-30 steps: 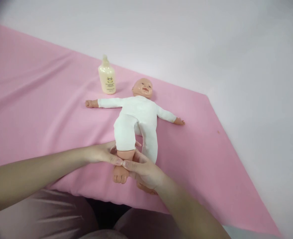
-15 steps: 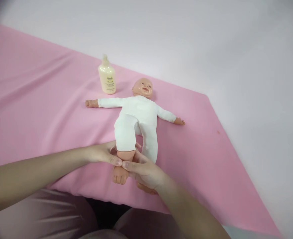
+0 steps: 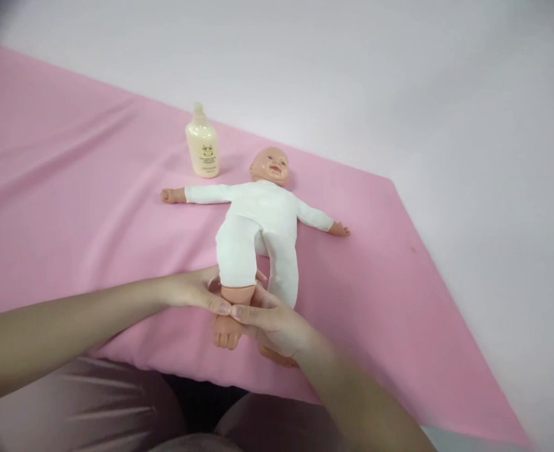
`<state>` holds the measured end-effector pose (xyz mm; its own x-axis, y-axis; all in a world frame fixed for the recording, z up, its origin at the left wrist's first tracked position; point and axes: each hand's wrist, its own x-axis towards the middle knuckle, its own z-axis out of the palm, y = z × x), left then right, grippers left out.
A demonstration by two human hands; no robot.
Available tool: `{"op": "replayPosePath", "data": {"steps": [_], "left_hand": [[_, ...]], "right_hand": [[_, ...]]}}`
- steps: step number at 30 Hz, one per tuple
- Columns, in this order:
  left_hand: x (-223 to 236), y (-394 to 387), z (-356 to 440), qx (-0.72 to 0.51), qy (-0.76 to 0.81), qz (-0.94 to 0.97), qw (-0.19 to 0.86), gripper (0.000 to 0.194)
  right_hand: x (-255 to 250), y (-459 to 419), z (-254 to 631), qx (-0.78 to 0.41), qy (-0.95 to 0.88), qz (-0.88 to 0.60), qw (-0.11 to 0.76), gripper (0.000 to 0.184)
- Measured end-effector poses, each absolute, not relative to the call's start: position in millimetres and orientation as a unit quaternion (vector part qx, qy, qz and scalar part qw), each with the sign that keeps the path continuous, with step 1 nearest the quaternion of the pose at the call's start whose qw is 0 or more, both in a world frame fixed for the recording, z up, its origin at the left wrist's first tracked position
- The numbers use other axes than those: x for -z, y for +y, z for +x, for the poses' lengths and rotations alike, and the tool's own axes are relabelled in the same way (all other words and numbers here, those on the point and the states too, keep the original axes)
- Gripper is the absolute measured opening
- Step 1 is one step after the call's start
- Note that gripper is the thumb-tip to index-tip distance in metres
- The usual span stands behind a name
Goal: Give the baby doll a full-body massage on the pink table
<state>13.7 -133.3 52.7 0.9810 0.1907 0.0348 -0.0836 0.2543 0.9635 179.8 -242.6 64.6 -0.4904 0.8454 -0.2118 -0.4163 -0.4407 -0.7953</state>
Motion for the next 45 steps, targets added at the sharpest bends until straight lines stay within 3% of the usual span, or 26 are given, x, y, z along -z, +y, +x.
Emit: {"op": "replayPosePath", "data": {"steps": [8, 22, 45], "left_hand": [[-55.1, -134.2, 14.1, -0.088, 0.035, 0.602, 0.793, 0.059], [-55.1, -134.3, 15.1, -0.087, 0.026, 0.601, 0.794, 0.058], [-57.3, -134.5, 16.0, -0.083, 0.025, 0.599, 0.796, 0.055]], "right_hand": [[-64.7, -241.8, 180.4, -0.794, -0.346, -0.31, 0.393, 0.047], [-61.8, -241.8, 181.2, -0.795, -0.349, -0.298, 0.397, 0.032], [-61.8, -242.4, 181.3, -0.789, -0.346, -0.325, 0.391, 0.04]]}}
